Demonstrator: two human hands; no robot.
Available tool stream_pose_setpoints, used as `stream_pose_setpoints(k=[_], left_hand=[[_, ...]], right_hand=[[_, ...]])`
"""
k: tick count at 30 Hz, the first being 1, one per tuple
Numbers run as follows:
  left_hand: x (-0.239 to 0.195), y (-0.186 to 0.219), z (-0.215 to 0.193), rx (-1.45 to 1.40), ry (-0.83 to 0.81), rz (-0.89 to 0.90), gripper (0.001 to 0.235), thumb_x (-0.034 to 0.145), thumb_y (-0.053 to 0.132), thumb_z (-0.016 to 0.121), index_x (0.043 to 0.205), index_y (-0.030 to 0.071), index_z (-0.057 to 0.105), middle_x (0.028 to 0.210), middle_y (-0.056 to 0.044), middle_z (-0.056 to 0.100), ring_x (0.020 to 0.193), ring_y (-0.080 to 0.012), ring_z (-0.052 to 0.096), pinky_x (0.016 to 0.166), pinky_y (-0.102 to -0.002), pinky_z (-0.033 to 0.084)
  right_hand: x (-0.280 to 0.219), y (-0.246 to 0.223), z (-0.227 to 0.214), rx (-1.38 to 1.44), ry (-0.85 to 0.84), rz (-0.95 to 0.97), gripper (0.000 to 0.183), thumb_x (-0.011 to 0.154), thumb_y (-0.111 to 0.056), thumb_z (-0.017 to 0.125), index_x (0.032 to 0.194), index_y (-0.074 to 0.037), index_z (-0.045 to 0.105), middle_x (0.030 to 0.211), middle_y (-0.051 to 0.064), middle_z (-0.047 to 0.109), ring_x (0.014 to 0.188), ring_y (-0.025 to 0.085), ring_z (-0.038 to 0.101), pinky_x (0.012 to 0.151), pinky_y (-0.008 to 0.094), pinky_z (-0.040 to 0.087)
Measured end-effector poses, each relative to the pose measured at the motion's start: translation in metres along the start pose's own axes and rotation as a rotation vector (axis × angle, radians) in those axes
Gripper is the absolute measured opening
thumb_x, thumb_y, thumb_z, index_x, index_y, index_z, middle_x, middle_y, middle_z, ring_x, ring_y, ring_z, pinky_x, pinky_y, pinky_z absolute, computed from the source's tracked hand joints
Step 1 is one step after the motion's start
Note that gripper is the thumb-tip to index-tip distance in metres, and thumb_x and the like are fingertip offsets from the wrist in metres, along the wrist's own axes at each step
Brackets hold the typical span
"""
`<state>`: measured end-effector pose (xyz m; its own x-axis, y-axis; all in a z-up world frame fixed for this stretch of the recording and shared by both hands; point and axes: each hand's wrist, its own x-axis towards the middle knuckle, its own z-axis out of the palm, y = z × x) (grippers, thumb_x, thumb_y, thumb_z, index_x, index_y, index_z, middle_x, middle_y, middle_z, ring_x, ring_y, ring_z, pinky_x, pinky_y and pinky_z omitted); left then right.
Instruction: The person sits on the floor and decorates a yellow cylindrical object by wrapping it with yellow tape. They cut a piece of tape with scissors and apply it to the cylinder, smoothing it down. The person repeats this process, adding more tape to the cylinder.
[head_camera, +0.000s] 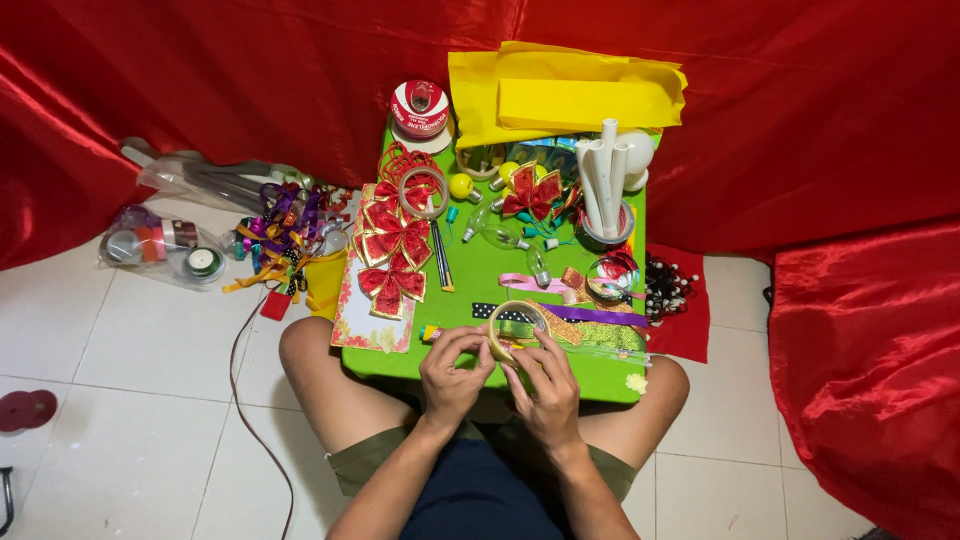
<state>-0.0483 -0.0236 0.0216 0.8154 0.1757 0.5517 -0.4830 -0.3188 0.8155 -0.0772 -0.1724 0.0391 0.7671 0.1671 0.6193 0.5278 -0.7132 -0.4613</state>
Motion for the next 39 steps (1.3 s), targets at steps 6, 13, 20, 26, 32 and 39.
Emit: stream_pose_setpoints(k=[6, 13, 20, 26, 32, 39], left_hand=[[-0.006, -0.009, 0.0, -0.085, -0.063, -0.122, 0.007, 0.088, 0.005, 0.074, 0.095, 0.003, 0.077, 0.107, -0.011, 0.074, 0.1, -0.0232, 0.073, 0.089, -0.035, 0.061], [-0.011, 0.0, 0.004, -0.071, -0.052, -0.15, 0.017, 0.087, 0.007, 0.078, 0.104, 0.004, 0.078, 0.108, -0.01, 0.075, 0.1, -0.0211, 0.073, 0.091, -0.032, 0.06], [-0.012, -0.004, 0.006, -0.074, -0.021, -0.131, 0.006, 0.087, 0.003, 0.075, 0.093, 0.003, 0.076, 0.104, -0.011, 0.075, 0.101, -0.0237, 0.075, 0.091, -0.033, 0.062], [-0.005, -0.019, -0.002, -0.01, -0.081, -0.052, 0.008, 0.081, 0.0, 0.075, 0.087, 0.004, 0.073, 0.098, -0.009, 0.072, 0.09, -0.0193, 0.073, 0.076, -0.028, 0.062], [0.004, -0.023, -0.009, -0.056, -0.131, -0.08, 0.007, 0.083, 0.002, 0.076, 0.09, 0.005, 0.076, 0.098, -0.009, 0.073, 0.09, -0.0186, 0.073, 0.081, -0.029, 0.061], [0.001, -0.015, -0.014, -0.188, -0.205, -0.246, 0.014, 0.088, 0.007, 0.076, 0.102, 0.005, 0.08, 0.11, -0.01, 0.073, 0.102, -0.0197, 0.073, 0.091, -0.03, 0.062]], right_hand=[[-0.016, 0.014, 0.009, 0.026, 0.011, 0.091, 0.029, 0.087, -0.009, 0.08, 0.111, 0.002, 0.07, 0.104, 0.017, 0.072, 0.119, 0.04, 0.065, 0.107, 0.049, 0.055], [-0.014, 0.012, 0.007, 0.026, 0.017, 0.096, 0.028, 0.087, -0.007, 0.08, 0.112, 0.002, 0.071, 0.104, 0.016, 0.072, 0.12, 0.041, 0.064, 0.106, 0.049, 0.055], [-0.013, 0.009, 0.006, 0.003, 0.013, 0.071, 0.026, 0.088, -0.007, 0.078, 0.111, 0.002, 0.071, 0.104, 0.016, 0.071, 0.119, 0.04, 0.065, 0.105, 0.048, 0.056], [-0.01, 0.007, 0.003, 0.017, -0.044, 0.071, 0.023, 0.091, -0.01, 0.075, 0.11, 0.002, 0.07, 0.103, 0.016, 0.071, 0.118, 0.04, 0.066, 0.104, 0.047, 0.056], [-0.014, 0.012, 0.005, 0.02, -0.079, 0.086, 0.024, 0.094, -0.012, 0.073, 0.113, 0.001, 0.068, 0.108, 0.016, 0.072, 0.118, 0.037, 0.068, 0.101, 0.044, 0.056], [-0.021, 0.019, 0.006, 0.083, -0.064, 0.13, 0.028, 0.092, -0.01, 0.074, 0.116, 0.001, 0.067, 0.112, 0.017, 0.071, 0.12, 0.037, 0.067, 0.103, 0.046, 0.056]])
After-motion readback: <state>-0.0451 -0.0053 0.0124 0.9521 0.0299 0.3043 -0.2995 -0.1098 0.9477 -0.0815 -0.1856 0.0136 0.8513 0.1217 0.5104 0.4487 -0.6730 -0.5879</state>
